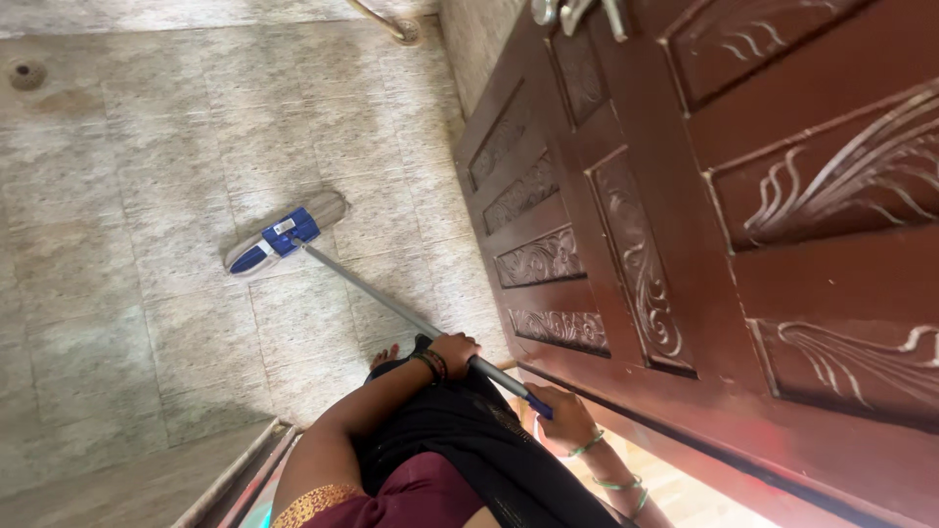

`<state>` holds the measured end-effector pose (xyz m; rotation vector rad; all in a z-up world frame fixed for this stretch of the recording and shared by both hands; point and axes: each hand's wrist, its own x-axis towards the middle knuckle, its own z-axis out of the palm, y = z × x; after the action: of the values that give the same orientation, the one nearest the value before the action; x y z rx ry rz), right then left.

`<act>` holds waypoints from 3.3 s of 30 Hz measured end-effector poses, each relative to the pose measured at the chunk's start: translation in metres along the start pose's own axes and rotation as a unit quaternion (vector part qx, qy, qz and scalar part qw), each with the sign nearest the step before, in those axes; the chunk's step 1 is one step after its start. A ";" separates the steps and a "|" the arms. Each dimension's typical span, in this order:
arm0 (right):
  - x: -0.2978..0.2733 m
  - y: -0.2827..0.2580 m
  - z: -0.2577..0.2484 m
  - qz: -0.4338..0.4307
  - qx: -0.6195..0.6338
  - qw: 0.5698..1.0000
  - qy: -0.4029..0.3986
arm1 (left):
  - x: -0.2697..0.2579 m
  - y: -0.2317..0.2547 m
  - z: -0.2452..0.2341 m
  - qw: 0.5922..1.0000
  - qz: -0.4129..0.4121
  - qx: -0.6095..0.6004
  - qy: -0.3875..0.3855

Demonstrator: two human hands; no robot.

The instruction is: The person mops a tiled bathroom floor using a mop with a rectangular head, moving it back and forth across the surface and around the doorway.

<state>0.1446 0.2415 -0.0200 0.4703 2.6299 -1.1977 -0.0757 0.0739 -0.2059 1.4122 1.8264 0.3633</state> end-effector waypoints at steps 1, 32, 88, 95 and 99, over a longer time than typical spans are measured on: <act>0.010 -0.001 0.006 -0.007 -0.003 1.000 -0.008 | -0.004 -0.007 -0.003 1.000 -0.025 0.000 0.009; 0.042 -0.037 -0.025 -0.054 -0.098 0.993 -0.033 | -0.012 0.025 -0.060 0.981 -0.170 0.029 0.091; 0.013 -0.050 -0.052 0.158 -0.006 0.986 -0.048 | 0.007 0.039 -0.040 0.995 -0.097 0.011 -0.033; 0.021 -0.030 -0.031 0.170 0.018 0.985 -0.007 | -0.008 0.030 -0.039 0.998 -0.047 0.045 0.025; 0.051 -0.049 -0.042 0.059 -0.037 0.997 0.018 | -0.014 0.007 -0.048 0.994 -0.039 0.020 0.102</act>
<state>0.0767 0.2538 0.0246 0.6303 2.6239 -1.0620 -0.1042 0.0745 -0.1642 1.3677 2.0581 0.4457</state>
